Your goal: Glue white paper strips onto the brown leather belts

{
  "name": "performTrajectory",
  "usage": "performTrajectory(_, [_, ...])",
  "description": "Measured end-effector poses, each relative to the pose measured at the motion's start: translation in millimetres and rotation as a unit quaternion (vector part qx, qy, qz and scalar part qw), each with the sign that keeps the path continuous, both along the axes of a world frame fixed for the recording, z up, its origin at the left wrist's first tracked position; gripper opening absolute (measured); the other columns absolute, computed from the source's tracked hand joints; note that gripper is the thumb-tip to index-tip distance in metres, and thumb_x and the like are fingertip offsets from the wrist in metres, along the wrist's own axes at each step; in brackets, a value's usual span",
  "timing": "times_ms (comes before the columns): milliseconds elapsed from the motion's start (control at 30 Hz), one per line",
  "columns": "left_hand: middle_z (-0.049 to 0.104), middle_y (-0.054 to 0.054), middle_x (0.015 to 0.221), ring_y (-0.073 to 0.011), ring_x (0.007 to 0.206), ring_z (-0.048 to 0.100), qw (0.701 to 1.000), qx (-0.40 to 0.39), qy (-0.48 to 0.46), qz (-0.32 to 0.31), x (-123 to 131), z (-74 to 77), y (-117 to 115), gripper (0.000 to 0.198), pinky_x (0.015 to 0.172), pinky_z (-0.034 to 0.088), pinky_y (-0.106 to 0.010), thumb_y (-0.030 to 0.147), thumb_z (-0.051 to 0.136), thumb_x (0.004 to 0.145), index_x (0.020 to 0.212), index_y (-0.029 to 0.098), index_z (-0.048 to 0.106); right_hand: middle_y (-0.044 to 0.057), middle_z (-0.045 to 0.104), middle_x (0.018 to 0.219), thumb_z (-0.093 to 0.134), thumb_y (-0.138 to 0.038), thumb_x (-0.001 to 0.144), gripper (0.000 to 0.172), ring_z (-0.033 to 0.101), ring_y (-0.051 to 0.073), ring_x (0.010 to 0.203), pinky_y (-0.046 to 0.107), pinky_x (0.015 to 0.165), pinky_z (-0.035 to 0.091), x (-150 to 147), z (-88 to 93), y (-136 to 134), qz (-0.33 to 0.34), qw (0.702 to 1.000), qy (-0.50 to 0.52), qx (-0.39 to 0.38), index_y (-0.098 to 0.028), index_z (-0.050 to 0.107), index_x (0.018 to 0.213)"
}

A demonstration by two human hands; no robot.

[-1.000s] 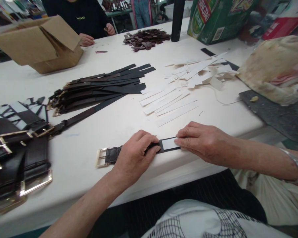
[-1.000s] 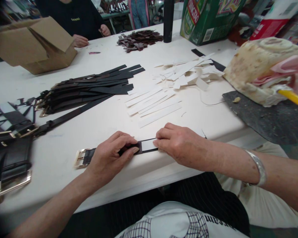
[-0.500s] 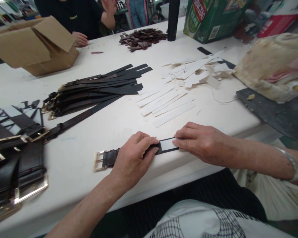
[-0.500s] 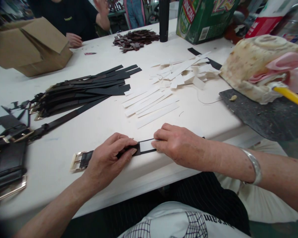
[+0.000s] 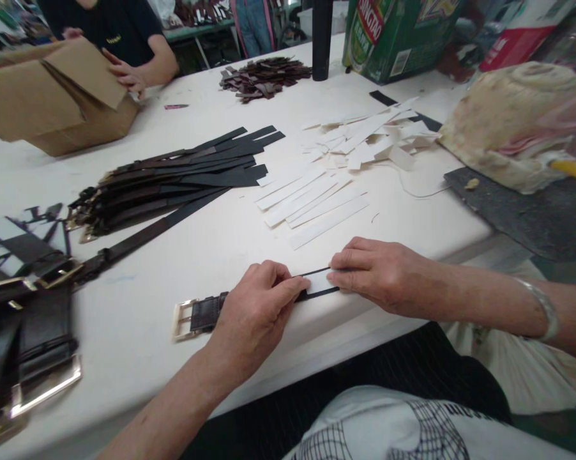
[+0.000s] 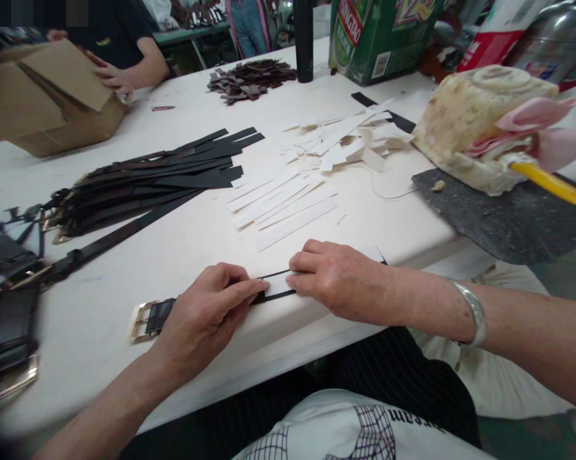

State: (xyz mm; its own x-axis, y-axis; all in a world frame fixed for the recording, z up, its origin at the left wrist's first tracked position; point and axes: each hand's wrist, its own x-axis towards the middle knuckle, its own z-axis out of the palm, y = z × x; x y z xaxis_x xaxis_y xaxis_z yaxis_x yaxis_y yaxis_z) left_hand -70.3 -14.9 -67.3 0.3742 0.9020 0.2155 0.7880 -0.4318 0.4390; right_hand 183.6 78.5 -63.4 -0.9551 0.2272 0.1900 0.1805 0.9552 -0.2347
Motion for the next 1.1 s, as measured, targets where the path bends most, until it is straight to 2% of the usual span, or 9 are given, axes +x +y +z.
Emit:
performTrajectory(233, [0.059,-0.007,0.100,-0.0188,0.088,0.051,0.998,0.030,0.046,-0.025,-0.5,1.0,0.4,0.032,0.073,0.047,-0.032,0.010,0.049,0.096,0.118,0.023,0.068,0.012,0.062,0.102,0.046,-0.009,0.098,0.022,0.049,0.023,0.091,0.037,0.082,0.047,-1.8,3.3,1.4,0.009,1.000,-0.011,0.008,-0.012,0.068,0.102])
performTrajectory(367, [0.060,-0.008,0.103,-0.0207,0.088,0.050,0.992,0.058,0.106,-0.050,0.1,2.4,1.5,0.033,0.068,0.047,-0.031,0.009,0.048,0.095,0.121,0.020,0.065,0.011,0.060,0.102,0.048,-0.011,0.098,0.021,0.048,0.023,0.090,0.037,0.080,0.044,-2.8,0.7,0.0,-0.005,0.999,-0.016,0.028,-0.013,0.067,0.106])
performTrajectory(500, [0.061,-0.010,0.101,-0.0220,0.086,0.051,0.981,0.093,0.152,-0.079,1.3,3.6,4.1,0.037,0.066,0.051,-0.032,0.004,0.043,0.092,0.120,0.016,0.064,0.009,0.059,0.100,0.047,-0.025,0.101,0.021,0.048,0.025,0.089,0.039,0.075,0.038,-9.7,-1.0,-10.8,-0.049,0.995,-0.015,0.086,-0.019,0.063,0.114])
performTrajectory(600, [0.061,-0.010,0.101,-0.0229,0.086,0.052,0.974,0.113,0.176,-0.089,0.4,2.8,6.3,0.043,0.068,0.054,-0.034,0.000,0.042,0.087,0.120,0.016,0.064,0.011,0.059,0.106,0.040,-0.041,0.105,0.034,0.049,0.027,0.095,0.041,0.076,0.036,-15.3,-3.6,-19.6,-0.076,0.989,0.022,0.122,-0.017,0.063,0.109])
performTrajectory(667, [0.061,-0.010,0.103,-0.0232,0.087,0.053,0.970,0.121,0.188,-0.094,-1.0,1.7,7.2,0.044,0.068,0.055,-0.034,0.000,0.043,0.086,0.120,0.017,0.064,0.011,0.059,0.108,0.038,-0.045,0.105,0.038,0.049,0.027,0.098,0.042,0.078,0.035,-13.5,-7.3,-21.9,-0.092,0.985,0.046,0.139,-0.016,0.063,0.106])
performTrajectory(800, [0.061,-0.010,0.107,-0.0237,0.090,0.055,0.967,0.123,0.204,-0.094,-3.4,0.5,6.8,0.042,0.068,0.055,-0.033,0.002,0.044,0.087,0.121,0.019,0.062,0.010,0.061,0.109,0.043,-0.043,0.104,0.034,0.051,0.025,0.097,0.042,0.082,0.035,11.0,-17.2,-18.3,-0.126,0.976,0.069,0.166,-0.016,0.064,0.107])
performTrajectory(1000, [0.062,-0.009,0.109,-0.0248,0.092,0.056,0.962,0.126,0.227,-0.078,0.7,1.7,2.4,0.047,0.070,0.056,-0.034,0.000,0.042,0.084,0.122,0.019,0.061,0.009,0.064,0.115,0.054,-0.042,0.099,0.033,0.052,0.026,0.102,0.044,0.089,0.037,72.8,-29.6,-3.3,-0.162,0.961,0.085,0.206,-0.017,0.063,0.119])
performTrajectory(1100, [0.061,-0.009,0.110,-0.0240,0.093,0.055,0.966,0.116,0.217,-0.076,2.3,1.4,1.7,0.045,0.073,0.055,-0.035,0.001,0.044,0.087,0.124,0.019,0.060,0.009,0.064,0.122,0.057,-0.044,0.098,0.036,0.052,0.027,0.105,0.045,0.092,0.038,99.4,-36.4,7.0,-0.185,0.954,0.071,0.224,-0.019,0.063,0.124])
